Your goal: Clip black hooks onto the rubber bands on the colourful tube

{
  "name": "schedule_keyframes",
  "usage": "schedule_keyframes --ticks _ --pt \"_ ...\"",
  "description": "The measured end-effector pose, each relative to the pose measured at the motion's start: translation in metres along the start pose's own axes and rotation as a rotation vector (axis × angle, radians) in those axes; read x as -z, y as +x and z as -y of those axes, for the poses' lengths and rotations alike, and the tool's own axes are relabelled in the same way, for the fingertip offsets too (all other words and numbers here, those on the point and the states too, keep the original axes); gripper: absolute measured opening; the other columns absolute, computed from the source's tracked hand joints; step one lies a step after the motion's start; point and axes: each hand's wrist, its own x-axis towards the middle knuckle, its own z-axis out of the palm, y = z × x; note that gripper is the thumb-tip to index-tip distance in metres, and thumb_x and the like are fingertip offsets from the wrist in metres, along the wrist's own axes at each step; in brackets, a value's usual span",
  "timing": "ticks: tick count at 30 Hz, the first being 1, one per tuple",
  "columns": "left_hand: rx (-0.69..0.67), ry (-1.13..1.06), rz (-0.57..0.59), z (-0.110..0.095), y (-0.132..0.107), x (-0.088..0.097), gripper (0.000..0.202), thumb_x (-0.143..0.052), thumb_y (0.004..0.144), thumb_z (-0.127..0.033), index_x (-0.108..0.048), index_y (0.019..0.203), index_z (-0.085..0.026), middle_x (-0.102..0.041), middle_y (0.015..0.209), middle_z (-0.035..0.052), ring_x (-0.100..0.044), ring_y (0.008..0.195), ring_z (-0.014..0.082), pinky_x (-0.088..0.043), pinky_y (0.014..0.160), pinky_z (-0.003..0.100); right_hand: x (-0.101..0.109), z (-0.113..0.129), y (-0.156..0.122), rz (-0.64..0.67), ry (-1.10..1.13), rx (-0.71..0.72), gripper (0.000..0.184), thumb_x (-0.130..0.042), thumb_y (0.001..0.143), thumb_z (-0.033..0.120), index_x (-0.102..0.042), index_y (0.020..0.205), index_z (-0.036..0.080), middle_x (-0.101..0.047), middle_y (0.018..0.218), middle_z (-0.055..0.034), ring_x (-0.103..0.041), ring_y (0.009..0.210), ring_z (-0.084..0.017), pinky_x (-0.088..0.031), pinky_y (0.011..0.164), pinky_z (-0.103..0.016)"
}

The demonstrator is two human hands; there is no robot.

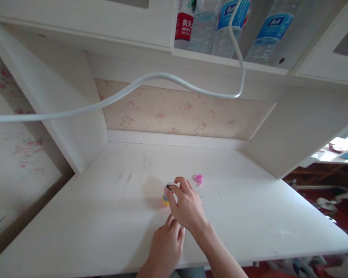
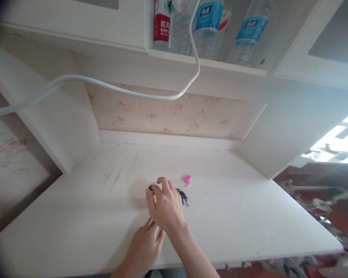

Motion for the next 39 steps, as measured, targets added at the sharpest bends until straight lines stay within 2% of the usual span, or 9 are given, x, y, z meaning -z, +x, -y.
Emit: schedule_keyframes --ticks 7,12,16,21,25,29,32,35,39 --pt "-0.053 0.119 0.051 -0.013 0.011 -0.008 0.025 -0.039 0.092 -0.018 -0.062 0.102 -0.022 -0.065 0.104 0.0057 -0.067 0.088 0.0182 -0.048 0.070 0.026 0.007 -0.018 -0.003 -0.145 0.224 -0.116 0.036 -0.039 0.097 0.037 -0.071 0.091 0.022 -0.061 0.098 -0.0061 -0.058 0.076 -0.013 -0.043 0.070 -0.024" --pt "-0.075 0.172 0.031 -0.014 0.013 -0.009 0.021 -0.044 0.092 -0.023 -0.058 0.108 -0.026 -0.061 0.105 0.0017 -0.066 0.082 0.0162 -0.046 0.064 0.024 0.004 -0.077 -0.034 -0.194 0.260 -0.414 0.048 -0.035 0.097 0.045 -0.067 0.073 0.019 -0.063 0.079 -0.0036 -0.056 0.066 -0.012 -0.041 0.065 -0.024" --pt "-0.086 0.204 0.029 -0.021 0.016 -0.012 0.015 -0.047 0.092 -0.024 -0.059 0.099 -0.027 -0.061 0.100 0.0003 -0.066 0.078 0.0160 -0.045 0.060 0.024 -0.007 -0.118 -0.072 -0.131 0.213 -0.602 0.043 -0.040 0.093 0.049 -0.068 0.076 0.020 -0.063 0.077 -0.0029 -0.055 0.060 -0.014 -0.041 0.062 -0.026" --pt "-0.060 0.239 0.019 -0.033 0.024 -0.023 0.019 -0.042 0.093 -0.020 -0.060 0.090 -0.024 -0.061 0.096 0.0017 -0.065 0.071 0.0150 -0.042 0.056 0.024 -0.017 -0.129 -0.092 -0.056 0.132 -0.539 0.030 -0.046 0.088 0.037 -0.068 0.099 0.020 -0.065 0.096 -0.0048 -0.059 0.065 -0.015 -0.046 0.068 -0.029" --pt "-0.063 0.206 0.014 -0.039 0.026 -0.022 0.021 -0.041 0.094 -0.018 -0.062 0.088 -0.022 -0.061 0.093 0.0028 -0.065 0.071 0.0134 -0.042 0.056 0.023 -0.019 -0.127 -0.090 0.007 0.060 -0.464 0.028 -0.046 0.087 0.031 -0.069 0.099 0.021 -0.063 0.101 -0.0054 -0.063 0.071 -0.015 -0.047 0.069 -0.027" --pt "-0.097 0.057 -0.126 -0.035 0.022 0.005 0.024 -0.040 0.096 -0.026 -0.063 0.094 -0.024 -0.062 0.094 0.0025 -0.064 0.074 0.0125 -0.046 0.062 0.022 -0.020 -0.129 -0.093 0.028 0.057 -0.456 0.028 -0.043 0.089 0.031 -0.070 0.090 0.022 -0.063 0.097 -0.0043 -0.061 0.064 -0.013 -0.046 0.063 -0.025" --pt "-0.128 -0.120 -0.329 -0.026 0.021 0.041 0.026 -0.041 0.096 -0.033 -0.065 0.095 -0.023 -0.063 0.094 0.0040 -0.062 0.077 0.0129 -0.048 0.068 0.022 -0.021 -0.130 -0.096 0.012 0.073 -0.440 0.031 -0.041 0.091 0.034 -0.069 0.087 0.022 -0.063 0.095 -0.0052 -0.060 0.063 -0.014 -0.045 0.062 -0.026" --pt "-0.081 -0.171 -0.500 -0.016 0.026 0.075 0.026 -0.045 0.095 -0.038 -0.066 0.096 -0.021 -0.062 0.095 0.0040 -0.056 0.064 0.0099 -0.047 0.063 0.022 -0.021 -0.129 -0.097 -0.040 0.094 -0.450 0.034 -0.041 0.092 0.039 -0.069 0.088 0.020 -0.063 0.095 -0.0066 -0.057 0.059 -0.013 -0.044 0.062 -0.028" --pt "-0.077 -0.072 -0.551 -0.006 0.038 0.092 0.026 -0.045 0.094 -0.037 -0.065 0.096 -0.020 -0.062 0.097 0.0040 -0.059 0.071 0.0112 -0.048 0.067 0.023 -0.020 -0.127 -0.097 -0.093 0.126 -0.488 0.037 -0.039 0.093 0.044 -0.067 0.090 0.020 -0.062 0.098 -0.0072 -0.057 0.061 -0.014 -0.045 0.066 -0.030"
